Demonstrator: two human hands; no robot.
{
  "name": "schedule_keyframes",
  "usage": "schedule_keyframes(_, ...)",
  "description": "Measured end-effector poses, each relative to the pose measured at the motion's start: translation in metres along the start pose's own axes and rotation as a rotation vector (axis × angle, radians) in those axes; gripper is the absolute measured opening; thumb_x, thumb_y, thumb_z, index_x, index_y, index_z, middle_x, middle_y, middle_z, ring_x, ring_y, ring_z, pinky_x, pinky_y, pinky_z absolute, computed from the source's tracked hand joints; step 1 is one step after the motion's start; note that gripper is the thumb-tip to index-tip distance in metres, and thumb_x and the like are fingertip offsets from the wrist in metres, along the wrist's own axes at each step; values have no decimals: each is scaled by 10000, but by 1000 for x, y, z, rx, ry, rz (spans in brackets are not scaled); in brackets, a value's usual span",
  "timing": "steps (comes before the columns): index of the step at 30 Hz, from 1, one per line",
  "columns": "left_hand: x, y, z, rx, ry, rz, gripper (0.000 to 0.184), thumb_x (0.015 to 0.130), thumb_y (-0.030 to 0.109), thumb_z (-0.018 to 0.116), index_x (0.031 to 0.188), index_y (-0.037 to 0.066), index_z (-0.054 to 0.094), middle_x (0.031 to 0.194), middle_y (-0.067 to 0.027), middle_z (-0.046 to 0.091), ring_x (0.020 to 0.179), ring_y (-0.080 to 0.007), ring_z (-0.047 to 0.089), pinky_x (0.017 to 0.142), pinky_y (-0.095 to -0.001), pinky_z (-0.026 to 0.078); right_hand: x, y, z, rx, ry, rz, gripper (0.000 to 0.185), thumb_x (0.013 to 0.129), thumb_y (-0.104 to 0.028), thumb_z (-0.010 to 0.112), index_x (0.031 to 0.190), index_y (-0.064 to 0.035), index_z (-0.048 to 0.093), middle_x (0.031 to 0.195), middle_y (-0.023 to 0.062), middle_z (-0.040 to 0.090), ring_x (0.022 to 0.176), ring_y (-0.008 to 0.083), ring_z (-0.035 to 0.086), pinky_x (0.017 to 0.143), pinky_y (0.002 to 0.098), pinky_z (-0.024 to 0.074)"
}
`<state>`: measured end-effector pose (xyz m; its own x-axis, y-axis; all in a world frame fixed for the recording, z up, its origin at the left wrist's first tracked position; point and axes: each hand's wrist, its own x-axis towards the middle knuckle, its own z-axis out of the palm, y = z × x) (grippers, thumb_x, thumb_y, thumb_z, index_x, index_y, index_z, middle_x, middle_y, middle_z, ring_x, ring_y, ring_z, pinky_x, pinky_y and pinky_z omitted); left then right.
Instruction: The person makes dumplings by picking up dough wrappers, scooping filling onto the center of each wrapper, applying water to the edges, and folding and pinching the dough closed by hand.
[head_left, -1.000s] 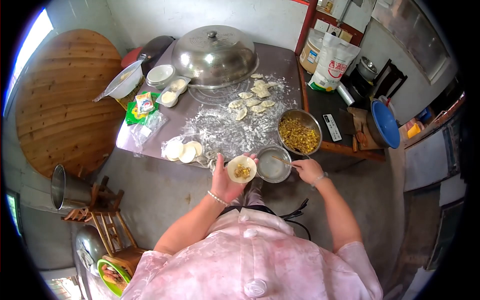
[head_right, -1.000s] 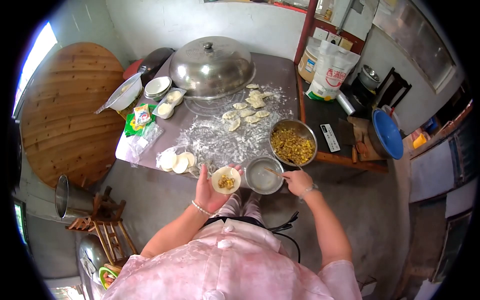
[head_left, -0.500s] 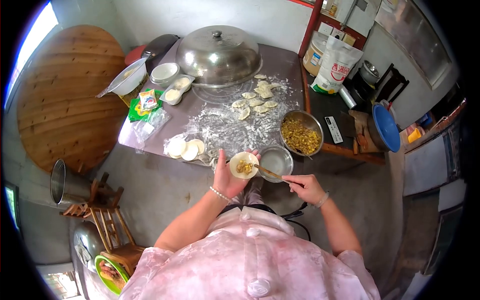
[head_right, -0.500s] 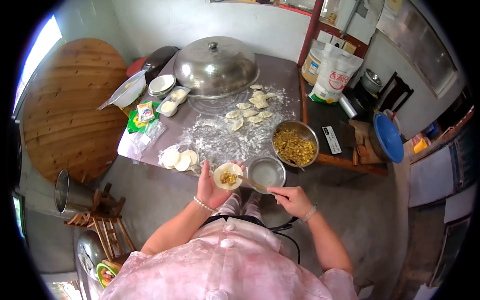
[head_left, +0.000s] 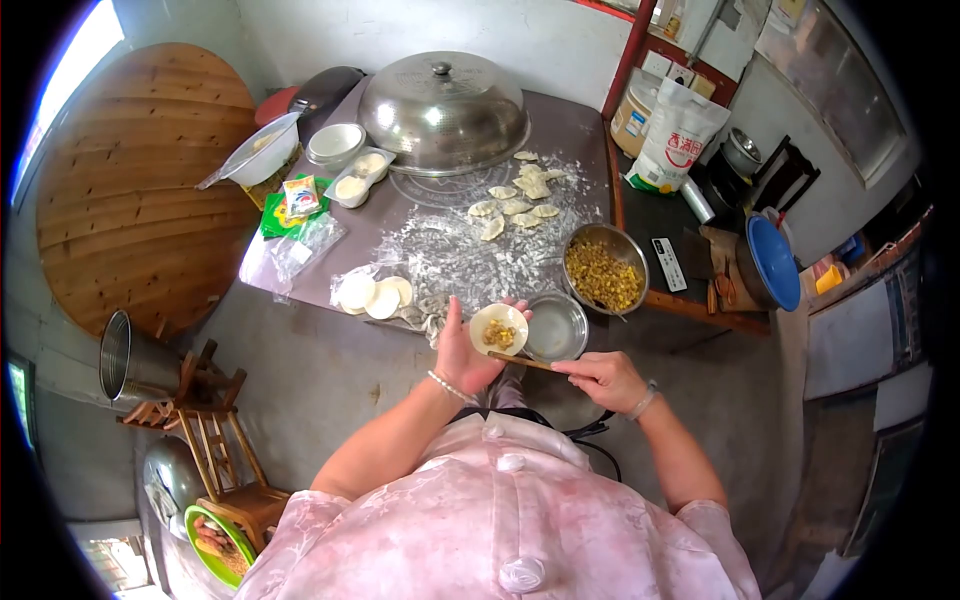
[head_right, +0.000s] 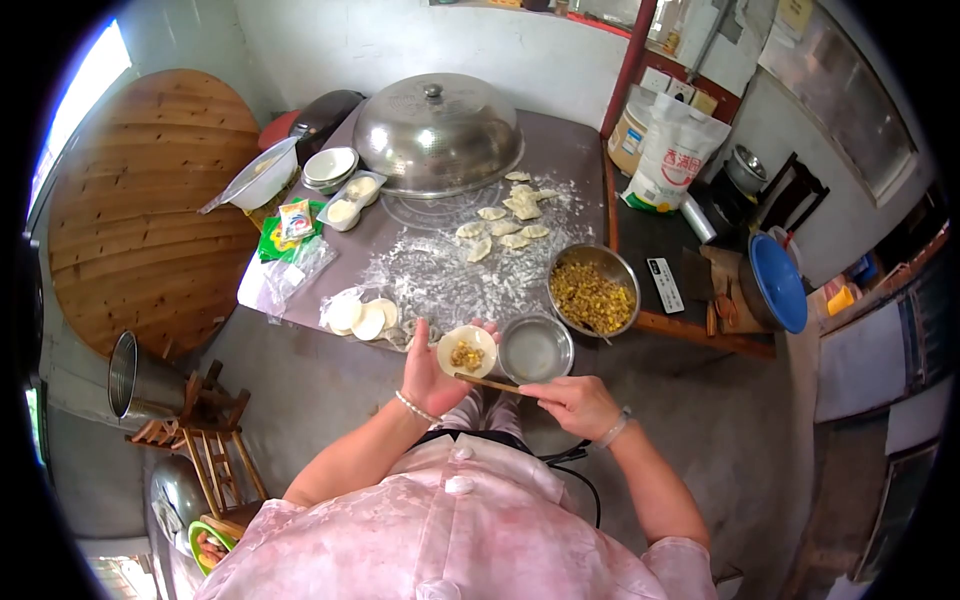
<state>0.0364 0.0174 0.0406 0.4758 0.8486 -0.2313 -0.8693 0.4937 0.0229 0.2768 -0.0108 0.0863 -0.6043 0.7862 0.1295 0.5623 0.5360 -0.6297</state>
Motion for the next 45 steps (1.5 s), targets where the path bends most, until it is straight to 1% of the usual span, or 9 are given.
schedule_keyframes(10,-4,-4,3,11,8,-14,833,888,663,252,1364,-18,299,1380,-189,400,1261,-306,406,1078,-399,293,3,-4,8,-19,15,-52,351,745,-68,650,1073,-188,674,701,70,595,615,254,589,561,339,475)
schedule_keyframes(15,-1,1,-6,24,-39,-20,842,886,665,254,1370,-23,297,1396,-193,381,1289,-316,376,1093,-422,269,5,-7,-13,46,37,11,351,742,-35,638,1067,-164,679,704,81,609,621,252,593,572,333,477)
schedule_keyframes(19,-1,-1,-4,47,-51,-87,889,861,697,259,1360,-37,302,1395,-199,378,1287,-319,377,1088,-425,277,15,-12,-27,-40,36,-37,346,739,-18,634,1058,-144,682,699,91,605,621,252,594,573,331,475)
schedule_keyframes(22,-6,-3,2,106,-71,-165,931,839,727,246,1348,-49,318,1392,-209,376,1282,-324,382,1086,-425,279,24,-9,-40,-68,20,-88,371,724,20,630,1068,-115,673,673,92,586,594,222,581,554,305,458)
schedule_keyframes(30,-12,-5,12,240,-178,-374,1066,766,801,231,1379,-70,277,1407,-231,348,1309,-331,352,1095,-414,257,44,8,-66,62,-225,-101,382,716,52,617,1046,-129,689,702,87,622,633,203,615,592,298,477)
schedule_keyframes(35,-14,-7,13,254,-209,-496,1087,752,812,208,1386,-69,264,1394,-212,376,1276,-313,400,1071,-394,301,60,3,-78,22,-391,-133,375,726,50,621,1046,-133,691,699,93,627,647,206,617,609,301,476)
schedule_keyframes(38,-16,-10,13,261,-221,-533,1095,744,820,177,1395,-57,257,1392,-207,382,1278,-311,399,1068,-390,306,62,6,-82,78,-465,-61,375,731,41,632,1055,-139,690,703,92,630,656,201,616,618,300,470)
schedule_keyframes(41,-16,-12,13,267,-231,-537,1092,742,821,163,1401,-46,255,1389,-202,388,1279,-308,398,1066,-388,309,60,12,-81,181,-426,-43,374,737,31,636,1062,-146,688,705,93,629,649,198,611,617,301,464)
schedule_keyframes(45,-16,-11,11,281,-213,-526,1089,745,818,156,1402,-46,250,1384,-204,393,1280,-308,398,1068,-390,308,63,1,-85,144,-469,-32,349,732,-4,649,1045,-152,693,742,105,640,662,230,613,614,309,469)
